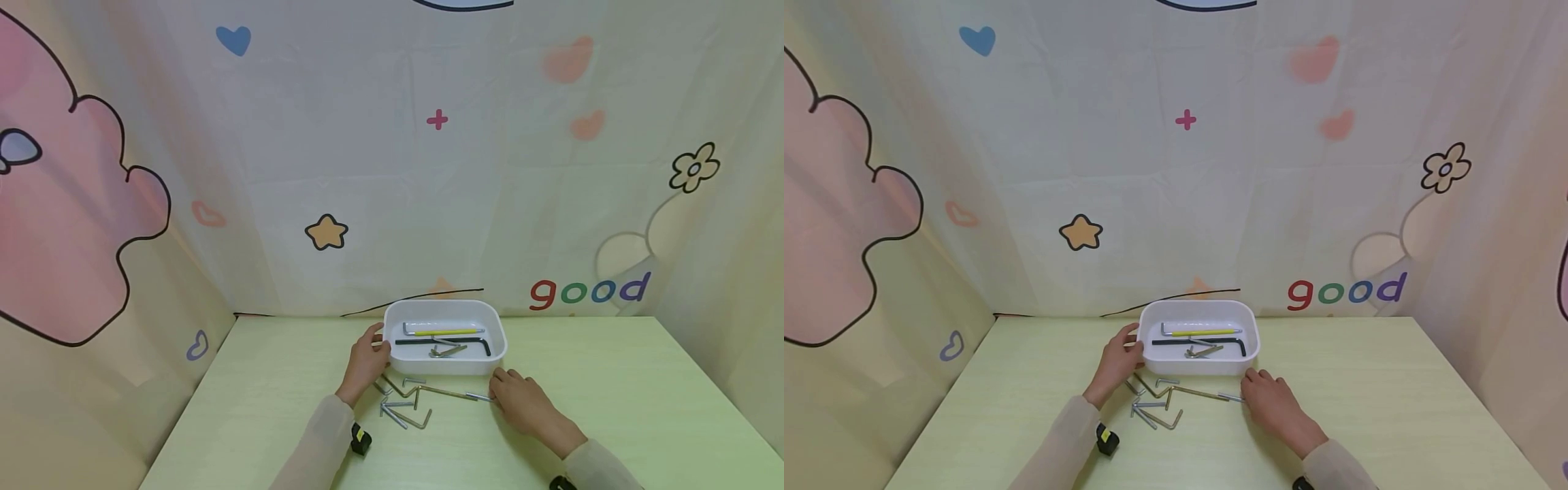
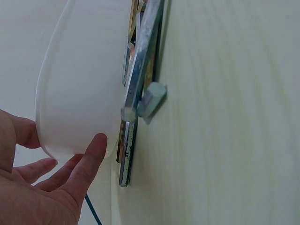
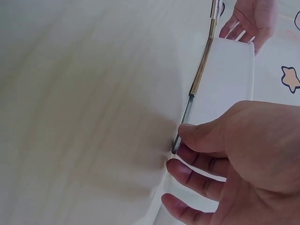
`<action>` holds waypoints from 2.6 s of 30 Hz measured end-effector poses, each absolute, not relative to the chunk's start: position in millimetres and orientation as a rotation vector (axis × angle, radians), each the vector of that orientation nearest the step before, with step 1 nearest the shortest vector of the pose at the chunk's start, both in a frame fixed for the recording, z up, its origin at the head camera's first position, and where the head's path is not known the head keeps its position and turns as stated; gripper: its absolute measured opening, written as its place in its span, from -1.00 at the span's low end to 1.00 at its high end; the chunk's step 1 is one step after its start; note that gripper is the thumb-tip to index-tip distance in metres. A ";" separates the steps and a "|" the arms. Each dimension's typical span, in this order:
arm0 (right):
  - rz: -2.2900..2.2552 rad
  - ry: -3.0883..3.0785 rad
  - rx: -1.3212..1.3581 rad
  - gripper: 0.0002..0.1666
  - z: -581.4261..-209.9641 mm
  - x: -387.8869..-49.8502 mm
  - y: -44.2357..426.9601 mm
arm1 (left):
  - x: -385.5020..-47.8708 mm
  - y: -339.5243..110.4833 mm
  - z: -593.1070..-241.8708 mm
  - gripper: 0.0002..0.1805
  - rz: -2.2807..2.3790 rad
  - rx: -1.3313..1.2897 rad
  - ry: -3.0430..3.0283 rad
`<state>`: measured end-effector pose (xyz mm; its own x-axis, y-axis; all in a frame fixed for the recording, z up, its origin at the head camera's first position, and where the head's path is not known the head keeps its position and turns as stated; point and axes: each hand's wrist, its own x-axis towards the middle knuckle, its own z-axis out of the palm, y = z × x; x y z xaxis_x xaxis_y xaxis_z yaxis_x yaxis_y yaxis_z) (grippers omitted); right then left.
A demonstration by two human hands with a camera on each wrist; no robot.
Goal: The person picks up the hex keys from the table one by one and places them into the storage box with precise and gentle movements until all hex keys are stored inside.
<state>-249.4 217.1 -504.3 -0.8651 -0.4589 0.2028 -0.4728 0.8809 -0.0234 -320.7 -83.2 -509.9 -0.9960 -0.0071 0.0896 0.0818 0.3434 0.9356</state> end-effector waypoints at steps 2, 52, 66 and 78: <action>0.105 -2.871 0.718 -0.78 -504.1 -248.9 217.5 | -320.5 -83.1 -510.0 -0.47 -1.758 -0.071 -2.512; 0.043 -2.593 0.837 -0.74 -445.6 -246.2 201.0 | -321.0 -83.3 -509.9 -0.47 -1.744 -0.057 -2.520; 0.082 -2.602 0.828 -0.74 -428.7 -259.7 193.5 | -321.4 -82.9 -510.9 -0.47 -1.730 -0.057 -2.527; 0.109 -2.584 0.845 -0.77 -413.5 -277.5 183.9 | -322.6 -82.8 -510.5 -0.47 -1.746 -0.067 -2.526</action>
